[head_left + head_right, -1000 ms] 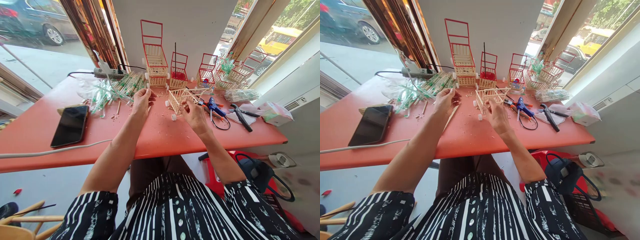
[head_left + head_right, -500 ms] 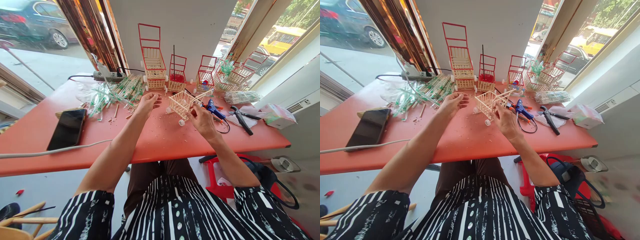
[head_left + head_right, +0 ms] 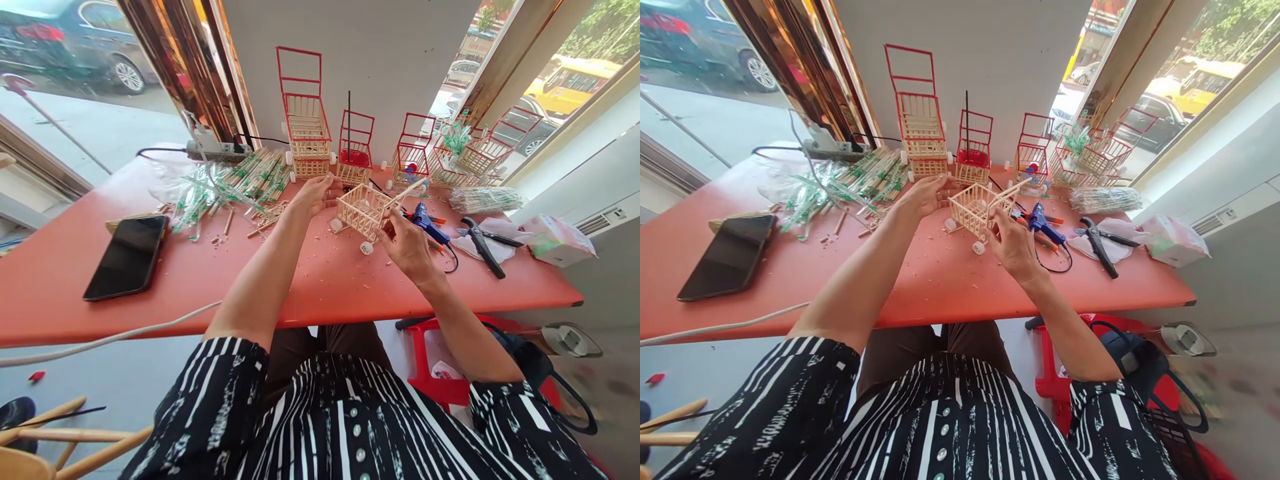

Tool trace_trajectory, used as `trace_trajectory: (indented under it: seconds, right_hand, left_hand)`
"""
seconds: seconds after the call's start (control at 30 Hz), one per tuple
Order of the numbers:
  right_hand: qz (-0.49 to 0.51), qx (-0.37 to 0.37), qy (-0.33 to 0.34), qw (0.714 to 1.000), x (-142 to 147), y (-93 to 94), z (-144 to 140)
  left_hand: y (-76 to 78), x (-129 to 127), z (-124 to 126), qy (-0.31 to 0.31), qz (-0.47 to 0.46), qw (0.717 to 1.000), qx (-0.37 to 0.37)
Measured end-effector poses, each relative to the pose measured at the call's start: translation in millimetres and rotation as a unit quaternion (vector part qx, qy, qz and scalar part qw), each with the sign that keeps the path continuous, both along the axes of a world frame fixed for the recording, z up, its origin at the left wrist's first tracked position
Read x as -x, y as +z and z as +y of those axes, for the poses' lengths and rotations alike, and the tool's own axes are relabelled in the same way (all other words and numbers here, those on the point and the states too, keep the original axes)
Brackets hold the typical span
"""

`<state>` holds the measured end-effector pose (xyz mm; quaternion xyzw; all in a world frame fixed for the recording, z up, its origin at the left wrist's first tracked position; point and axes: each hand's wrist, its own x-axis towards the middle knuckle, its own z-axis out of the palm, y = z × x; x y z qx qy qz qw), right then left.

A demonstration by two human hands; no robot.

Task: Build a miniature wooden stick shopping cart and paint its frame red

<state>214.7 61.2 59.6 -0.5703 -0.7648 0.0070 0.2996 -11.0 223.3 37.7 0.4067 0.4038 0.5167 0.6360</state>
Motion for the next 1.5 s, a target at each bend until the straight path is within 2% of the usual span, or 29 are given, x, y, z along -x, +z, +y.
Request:
trace_trajectory:
  seconds: [0.27,0.47,0.73,0.97,1.17,1.3,1.5]
  right_hand:
    - [0.005,0.006,0.004,1.000,-2.0,-2.0,2.1]
    - [0.008,0.004,0.000,1.000,-2.3,-0.2,5.4]
    - [0.040,-0.002,0.016,0.999,-14.3,4.2,14.0]
    - [0.143,-0.009,0.051,0.988,-28.1,6.3,35.8]
    - [0.204,0.025,0.086,0.975,-29.6,3.0,57.7]
    - [0.255,0.053,0.134,0.956,-27.2,-3.4,72.3]
    - [0.297,0.078,0.180,0.934,-22.8,-11.9,89.5]
  left_hand:
    - [-4.8,-3.5,-5.6,-0.090,-0.004,0.995,-0.037]
    - [-4.3,6.6,-18.2,-0.083,-0.027,0.996,-0.014]
    - [1.8,5.1,-33.3,-0.062,-0.056,0.996,-0.016]
    - [3.1,16.8,-58.1,-0.052,-0.056,0.993,-0.086]
    - [-5.3,33.7,-96.2,-0.003,-0.014,0.980,-0.198]
    - [-7.0,37.6,-136.2,0.040,0.059,0.967,-0.246]
    - [-1.8,29.8,-194.6,0.059,0.198,0.934,-0.292]
